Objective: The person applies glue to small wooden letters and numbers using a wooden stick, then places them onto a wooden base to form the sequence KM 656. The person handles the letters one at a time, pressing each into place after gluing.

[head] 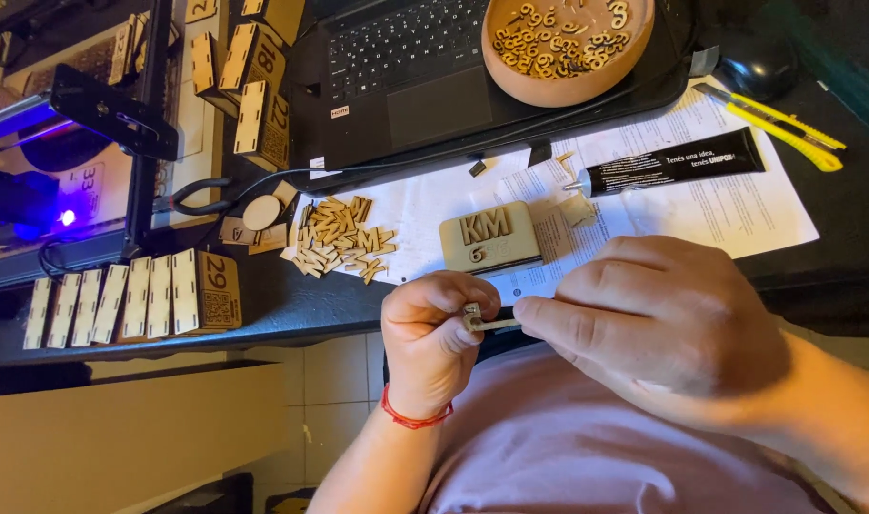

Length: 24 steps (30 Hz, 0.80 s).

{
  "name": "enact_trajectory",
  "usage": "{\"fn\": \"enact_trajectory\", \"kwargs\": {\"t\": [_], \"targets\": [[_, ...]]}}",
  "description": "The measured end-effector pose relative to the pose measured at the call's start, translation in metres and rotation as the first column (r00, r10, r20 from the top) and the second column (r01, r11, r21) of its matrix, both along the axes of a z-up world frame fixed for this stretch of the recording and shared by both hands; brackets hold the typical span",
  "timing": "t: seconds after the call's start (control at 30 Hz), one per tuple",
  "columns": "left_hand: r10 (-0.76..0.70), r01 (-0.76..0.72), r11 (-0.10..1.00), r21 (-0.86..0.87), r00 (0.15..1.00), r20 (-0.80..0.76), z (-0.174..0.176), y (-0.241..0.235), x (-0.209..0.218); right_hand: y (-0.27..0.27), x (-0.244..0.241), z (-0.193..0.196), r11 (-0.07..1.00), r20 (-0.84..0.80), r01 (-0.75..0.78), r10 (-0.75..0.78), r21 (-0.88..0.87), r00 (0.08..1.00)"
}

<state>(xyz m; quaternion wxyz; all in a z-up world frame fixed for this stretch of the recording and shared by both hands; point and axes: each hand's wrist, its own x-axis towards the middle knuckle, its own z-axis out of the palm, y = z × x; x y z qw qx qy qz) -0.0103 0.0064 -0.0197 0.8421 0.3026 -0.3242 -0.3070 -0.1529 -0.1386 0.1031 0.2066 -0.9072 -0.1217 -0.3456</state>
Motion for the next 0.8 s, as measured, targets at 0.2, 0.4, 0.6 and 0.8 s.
{"fn": "enact_trajectory", "kwargs": {"t": [0.2, 0.4, 0.6, 0.8], "targets": [[0.018, -0.018, 0.999, -0.028, 1.000, 0.007, -0.002, -0.002, 0.001, -0.004, -0.004, -0.003, 1.000, -0.002, 0.011, -0.011, 0.010, 1.000], [0.052, -0.050, 0.998, -0.024, 0.995, 0.085, 0.001, -0.002, 0.002, -0.003, -0.002, -0.001, 0.999, 0.017, 0.022, -0.021, -0.025, 1.000], [0.062, -0.059, 0.997, -0.040, 0.995, 0.076, 0.006, -0.001, 0.005, -0.011, -0.005, -0.007, 0.999, 0.006, 0.033, -0.034, 0.017, 0.999], [-0.021, 0.022, 0.998, -0.062, 1.000, 0.004, 0.012, 0.004, 0.013, -0.026, -0.009, -0.037, 0.986, 0.034, 0.070, -0.076, 0.151, 0.997]]}}
